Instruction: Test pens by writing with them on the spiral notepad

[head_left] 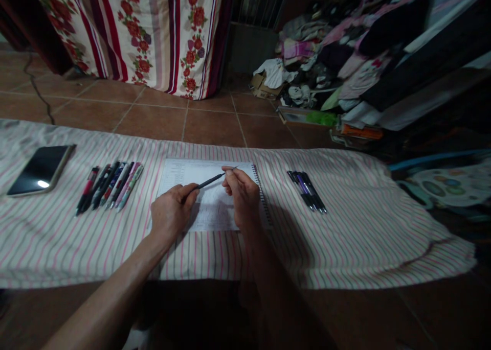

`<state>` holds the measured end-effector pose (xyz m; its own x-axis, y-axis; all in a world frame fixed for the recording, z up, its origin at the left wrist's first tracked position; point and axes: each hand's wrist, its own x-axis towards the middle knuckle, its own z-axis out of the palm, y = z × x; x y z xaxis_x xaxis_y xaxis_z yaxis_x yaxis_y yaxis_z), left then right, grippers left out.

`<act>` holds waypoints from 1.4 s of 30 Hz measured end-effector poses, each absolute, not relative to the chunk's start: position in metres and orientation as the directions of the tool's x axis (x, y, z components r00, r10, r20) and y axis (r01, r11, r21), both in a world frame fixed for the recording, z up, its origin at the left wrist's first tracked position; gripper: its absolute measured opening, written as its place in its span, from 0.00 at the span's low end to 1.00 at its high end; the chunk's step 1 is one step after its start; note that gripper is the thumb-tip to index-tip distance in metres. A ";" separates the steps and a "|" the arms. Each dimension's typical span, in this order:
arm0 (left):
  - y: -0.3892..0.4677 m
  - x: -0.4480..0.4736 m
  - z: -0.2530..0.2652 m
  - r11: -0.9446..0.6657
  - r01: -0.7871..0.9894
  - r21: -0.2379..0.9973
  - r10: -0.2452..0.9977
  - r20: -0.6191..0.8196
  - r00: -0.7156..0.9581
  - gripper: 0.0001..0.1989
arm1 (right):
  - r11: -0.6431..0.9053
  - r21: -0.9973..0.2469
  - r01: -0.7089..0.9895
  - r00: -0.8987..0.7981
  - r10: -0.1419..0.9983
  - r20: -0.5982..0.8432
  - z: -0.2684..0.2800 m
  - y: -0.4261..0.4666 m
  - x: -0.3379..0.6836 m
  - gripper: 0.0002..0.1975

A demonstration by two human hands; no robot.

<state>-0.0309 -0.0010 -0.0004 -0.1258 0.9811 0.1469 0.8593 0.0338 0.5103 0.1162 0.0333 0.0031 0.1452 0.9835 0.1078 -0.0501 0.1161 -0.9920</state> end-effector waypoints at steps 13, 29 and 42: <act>0.002 -0.034 -0.008 -0.131 0.866 0.483 0.923 0.377 -0.071 0.13 | 0.081 -0.996 -0.032 0.075 0.994 0.079 -0.001 0.035 0.109 0.15; 0.002 -0.033 -0.007 -0.085 0.770 0.633 0.970 0.231 -0.083 0.11 | 0.046 -0.995 -0.093 0.113 0.993 0.035 0.000 0.035 0.110 0.15; 0.000 -0.030 -0.004 -0.034 0.763 0.645 0.984 0.155 -0.088 0.13 | 0.119 -0.504 -0.856 0.187 0.979 -0.085 0.002 0.051 0.195 0.07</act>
